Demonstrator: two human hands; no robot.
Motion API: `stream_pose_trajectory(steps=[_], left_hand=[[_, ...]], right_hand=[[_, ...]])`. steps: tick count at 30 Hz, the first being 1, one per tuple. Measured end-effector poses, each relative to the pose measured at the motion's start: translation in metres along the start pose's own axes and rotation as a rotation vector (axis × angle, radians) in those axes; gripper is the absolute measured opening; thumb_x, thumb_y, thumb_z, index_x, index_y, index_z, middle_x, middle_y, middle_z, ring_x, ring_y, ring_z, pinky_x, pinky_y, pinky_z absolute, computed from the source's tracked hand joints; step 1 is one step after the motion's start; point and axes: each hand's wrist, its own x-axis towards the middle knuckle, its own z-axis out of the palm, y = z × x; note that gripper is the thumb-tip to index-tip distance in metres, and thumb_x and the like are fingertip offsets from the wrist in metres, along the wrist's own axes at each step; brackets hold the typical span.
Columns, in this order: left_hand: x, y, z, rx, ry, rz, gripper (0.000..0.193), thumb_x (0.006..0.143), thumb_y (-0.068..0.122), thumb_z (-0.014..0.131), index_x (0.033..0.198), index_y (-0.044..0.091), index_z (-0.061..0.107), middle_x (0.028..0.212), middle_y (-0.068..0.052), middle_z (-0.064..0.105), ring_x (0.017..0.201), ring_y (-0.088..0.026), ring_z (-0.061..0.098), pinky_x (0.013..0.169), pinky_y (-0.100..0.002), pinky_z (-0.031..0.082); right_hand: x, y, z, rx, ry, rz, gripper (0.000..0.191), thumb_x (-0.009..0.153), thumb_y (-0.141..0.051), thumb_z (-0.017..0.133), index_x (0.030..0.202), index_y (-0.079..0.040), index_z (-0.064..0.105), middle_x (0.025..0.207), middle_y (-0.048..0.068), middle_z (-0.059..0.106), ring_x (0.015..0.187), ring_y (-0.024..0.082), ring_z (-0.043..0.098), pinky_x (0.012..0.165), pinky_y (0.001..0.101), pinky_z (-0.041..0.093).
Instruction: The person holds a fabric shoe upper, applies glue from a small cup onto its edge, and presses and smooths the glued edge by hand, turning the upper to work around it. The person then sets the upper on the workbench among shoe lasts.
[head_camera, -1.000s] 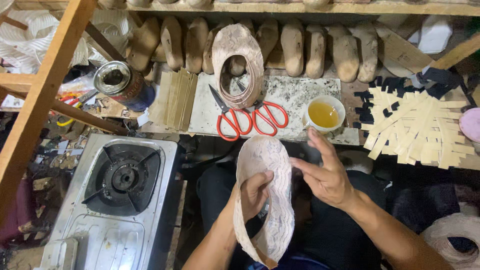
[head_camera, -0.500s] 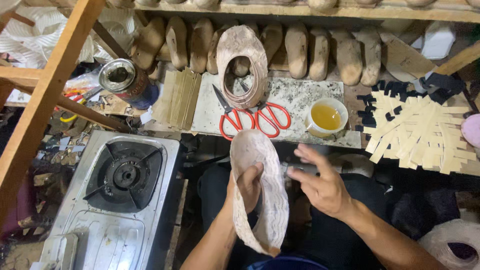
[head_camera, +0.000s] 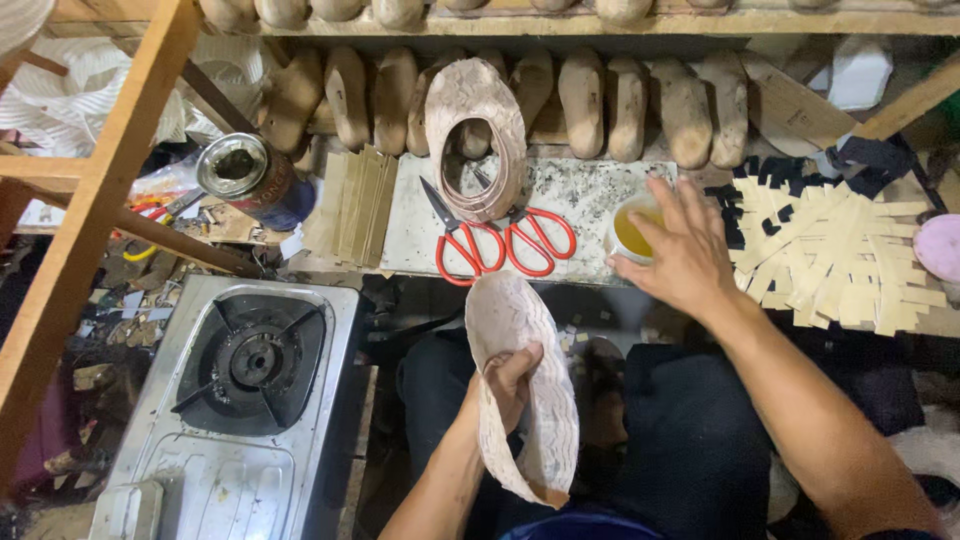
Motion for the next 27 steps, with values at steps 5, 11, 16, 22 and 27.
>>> stream_pose_trajectory(steps=[5, 11, 16, 22, 27], left_hand=[[-0.008, 0.012, 0.004, -0.132, -0.018, 0.002, 0.030, 0.096, 0.020, 0.061, 0.106, -0.008, 0.069, 0.098, -0.016, 0.075, 0.094, -0.023, 0.072, 0.088, -0.034, 0.055], [-0.008, 0.020, 0.010, -0.182, -0.025, 0.018, 0.026, 0.095, 0.014, 0.060, 0.113, -0.004, 0.066, 0.101, -0.013, 0.074, 0.096, -0.022, 0.072, 0.089, -0.037, 0.057], [-0.005, 0.021, 0.024, -0.159, -0.109, 0.004, 0.026, 0.099, 0.015, 0.062, 0.111, -0.007, 0.067, 0.098, -0.016, 0.073, 0.089, -0.023, 0.072, 0.081, -0.036, 0.057], [-0.009, 0.019, 0.036, -0.169, -0.149, -0.159, 0.024, 0.099, 0.016, 0.062, 0.106, -0.005, 0.069, 0.094, -0.013, 0.074, 0.085, -0.021, 0.072, 0.079, -0.034, 0.057], [-0.013, 0.021, 0.035, -0.090, -0.143, -0.125, 0.024, 0.099, 0.018, 0.062, 0.101, -0.004, 0.070, 0.087, -0.012, 0.074, 0.078, -0.020, 0.071, 0.072, -0.032, 0.056]], right_hand=[[-0.006, 0.026, 0.009, 0.004, -0.091, 0.043, 0.051, 0.074, -0.053, 0.079, 0.103, -0.011, 0.082, 0.161, 0.016, 0.038, 0.150, 0.045, 0.026, 0.115, 0.0592, 0.024], [-0.052, 0.007, 0.013, 0.338, 0.076, 0.023, 0.013, 0.087, -0.027, 0.079, 0.090, -0.015, 0.075, 0.157, 0.005, 0.053, 0.157, 0.033, 0.040, 0.133, 0.0489, 0.030], [-0.107, -0.060, 0.016, 0.617, 0.029, -0.188, 0.051, 0.076, -0.014, 0.075, 0.127, -0.009, 0.069, 0.158, 0.023, 0.035, 0.148, 0.042, 0.035, 0.119, 0.0509, 0.031], [-0.102, -0.063, 0.029, 0.597, 0.065, -0.211, 0.052, 0.077, -0.001, 0.073, 0.128, -0.010, 0.067, 0.162, 0.026, 0.030, 0.151, 0.043, 0.031, 0.121, 0.0487, 0.031], [-0.103, -0.059, 0.024, 0.650, 0.050, -0.219, 0.049, 0.081, 0.001, 0.072, 0.127, -0.014, 0.070, 0.163, 0.025, 0.030, 0.151, 0.042, 0.034, 0.120, 0.0475, 0.034]])
